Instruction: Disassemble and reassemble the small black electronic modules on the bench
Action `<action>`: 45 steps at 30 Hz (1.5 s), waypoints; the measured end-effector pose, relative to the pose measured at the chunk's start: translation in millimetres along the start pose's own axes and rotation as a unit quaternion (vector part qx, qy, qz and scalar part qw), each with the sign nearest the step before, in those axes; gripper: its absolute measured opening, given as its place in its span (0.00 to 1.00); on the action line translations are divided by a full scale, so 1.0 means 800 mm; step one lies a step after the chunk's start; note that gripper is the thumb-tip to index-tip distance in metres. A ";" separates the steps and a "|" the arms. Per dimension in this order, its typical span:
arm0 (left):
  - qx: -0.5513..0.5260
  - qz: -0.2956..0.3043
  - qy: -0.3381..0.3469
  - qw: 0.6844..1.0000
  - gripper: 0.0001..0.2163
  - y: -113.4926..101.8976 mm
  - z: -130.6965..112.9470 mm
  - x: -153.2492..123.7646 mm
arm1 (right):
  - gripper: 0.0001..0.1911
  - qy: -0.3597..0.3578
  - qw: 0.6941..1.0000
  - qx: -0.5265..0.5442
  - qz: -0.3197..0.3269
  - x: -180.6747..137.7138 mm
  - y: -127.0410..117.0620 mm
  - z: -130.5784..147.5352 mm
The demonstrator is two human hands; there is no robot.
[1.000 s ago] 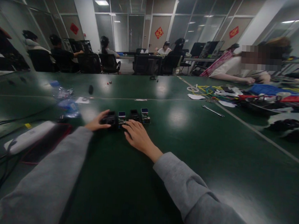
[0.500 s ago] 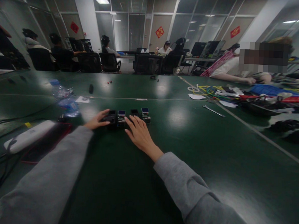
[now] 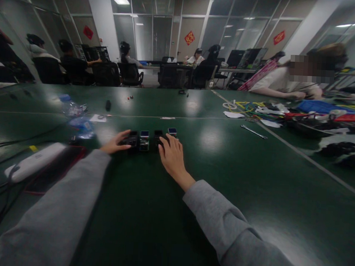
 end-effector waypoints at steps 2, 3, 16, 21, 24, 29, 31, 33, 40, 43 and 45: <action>0.003 -0.001 -0.005 1.000 0.43 -0.003 0.003 0.001 | 0.20 0.028 0.999 -0.003 -0.023 0.002 0.002 -0.011; 0.004 -0.001 -0.007 1.000 0.43 -0.004 0.004 0.002 | 0.20 0.042 0.999 -0.005 -0.031 0.003 0.004 -0.017; 0.001 -0.005 -0.014 1.000 0.44 -0.005 0.003 0.002 | 0.20 0.074 0.997 0.013 0.015 -0.003 0.013 -0.032; -0.023 -0.023 0.000 0.999 0.40 -0.003 0.007 0.004 | 0.21 0.101 0.995 0.013 -0.009 -0.004 0.014 -0.039; -0.032 -0.101 0.040 0.994 0.32 -0.008 0.013 0.008 | 0.21 0.116 0.993 0.032 -0.001 -0.005 0.018 -0.043; 0.005 -0.195 0.071 0.978 0.20 -0.013 0.018 0.008 | 0.20 0.105 0.993 0.047 0.028 -0.006 0.024 -0.042; 0.017 -0.186 0.066 0.980 0.18 -0.012 0.018 0.008 | 0.18 0.099 0.994 0.041 0.029 -0.006 0.025 -0.041; 0.027 -0.174 0.061 0.982 0.17 -0.009 0.019 0.007 | 0.17 0.091 0.995 0.038 0.027 -0.006 0.026 -0.040; 0.026 -0.158 0.056 0.985 0.18 -0.009 0.023 0.009 | 0.16 0.119 0.991 0.048 0.024 -0.007 0.033 -0.050; 0.029 -0.154 0.055 0.986 0.18 -0.010 0.026 0.011 | 0.16 0.137 0.989 0.045 0.025 -0.007 0.037 -0.053; 0.034 -0.152 0.059 0.986 0.18 -0.010 0.026 0.011 | 0.16 0.148 0.987 0.051 0.030 -0.006 0.040 -0.053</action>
Point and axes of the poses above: each hand's wrist, its own x-axis towards the middle knuckle, its own y-axis out of the palm, z = x × y, the point moved 2 cm from there along x, towards the middle knuckle, and after that the axes turned 15 degrees about -x, right-handed, at the moved point
